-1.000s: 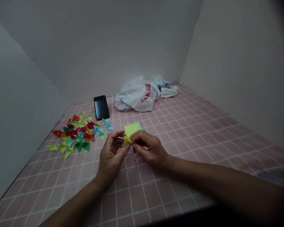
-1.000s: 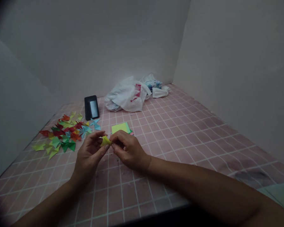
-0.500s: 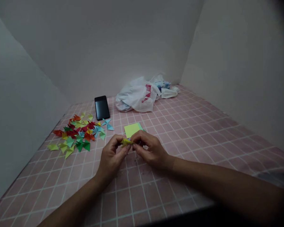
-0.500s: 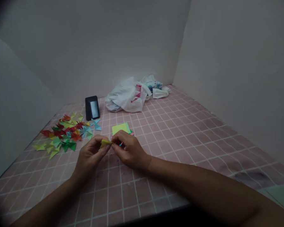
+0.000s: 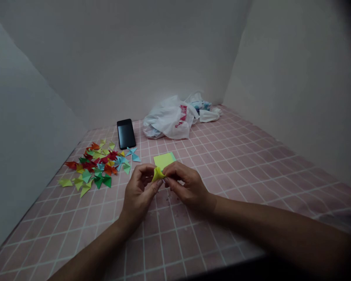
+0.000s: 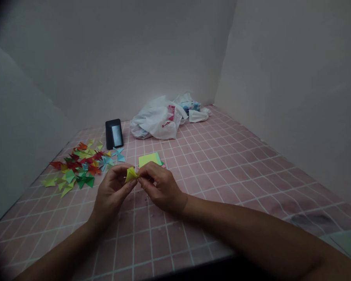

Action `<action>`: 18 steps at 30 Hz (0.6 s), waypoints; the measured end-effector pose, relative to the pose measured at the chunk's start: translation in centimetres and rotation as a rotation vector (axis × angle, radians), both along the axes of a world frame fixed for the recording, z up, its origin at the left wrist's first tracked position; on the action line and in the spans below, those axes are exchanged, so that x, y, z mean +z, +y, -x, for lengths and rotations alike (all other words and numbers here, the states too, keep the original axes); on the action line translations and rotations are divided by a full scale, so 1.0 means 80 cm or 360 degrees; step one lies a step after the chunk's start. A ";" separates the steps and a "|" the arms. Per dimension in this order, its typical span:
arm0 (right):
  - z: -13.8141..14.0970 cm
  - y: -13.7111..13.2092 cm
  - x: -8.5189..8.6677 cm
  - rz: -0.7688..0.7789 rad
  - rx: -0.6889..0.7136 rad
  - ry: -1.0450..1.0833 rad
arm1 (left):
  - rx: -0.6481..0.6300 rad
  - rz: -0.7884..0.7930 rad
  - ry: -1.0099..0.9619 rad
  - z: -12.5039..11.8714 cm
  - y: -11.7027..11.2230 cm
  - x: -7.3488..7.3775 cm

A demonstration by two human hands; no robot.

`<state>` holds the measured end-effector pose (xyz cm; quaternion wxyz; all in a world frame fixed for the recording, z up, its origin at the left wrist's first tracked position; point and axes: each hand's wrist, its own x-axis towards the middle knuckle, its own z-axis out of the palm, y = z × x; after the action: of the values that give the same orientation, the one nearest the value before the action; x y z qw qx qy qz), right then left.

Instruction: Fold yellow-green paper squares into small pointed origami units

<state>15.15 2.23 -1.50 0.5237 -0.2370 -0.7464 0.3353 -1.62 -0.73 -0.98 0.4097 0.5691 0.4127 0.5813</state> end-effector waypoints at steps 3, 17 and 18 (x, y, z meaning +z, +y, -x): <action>0.000 0.000 0.001 -0.0024 -0.0009 0.0027 | 0.0054 0.0022 0.0005 0.000 0.001 -0.001; 0.002 -0.003 0.002 -0.0246 -0.0004 0.0065 | 0.0077 -0.0133 0.0075 0.002 -0.003 0.001; 0.002 -0.003 0.002 -0.0256 -0.0004 0.0065 | 0.0071 -0.0130 0.0075 0.002 -0.002 0.001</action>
<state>15.00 1.99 -1.31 0.5567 -0.1883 -0.7598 0.2782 -1.82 -0.92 -0.88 0.3633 0.5895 0.4109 0.5930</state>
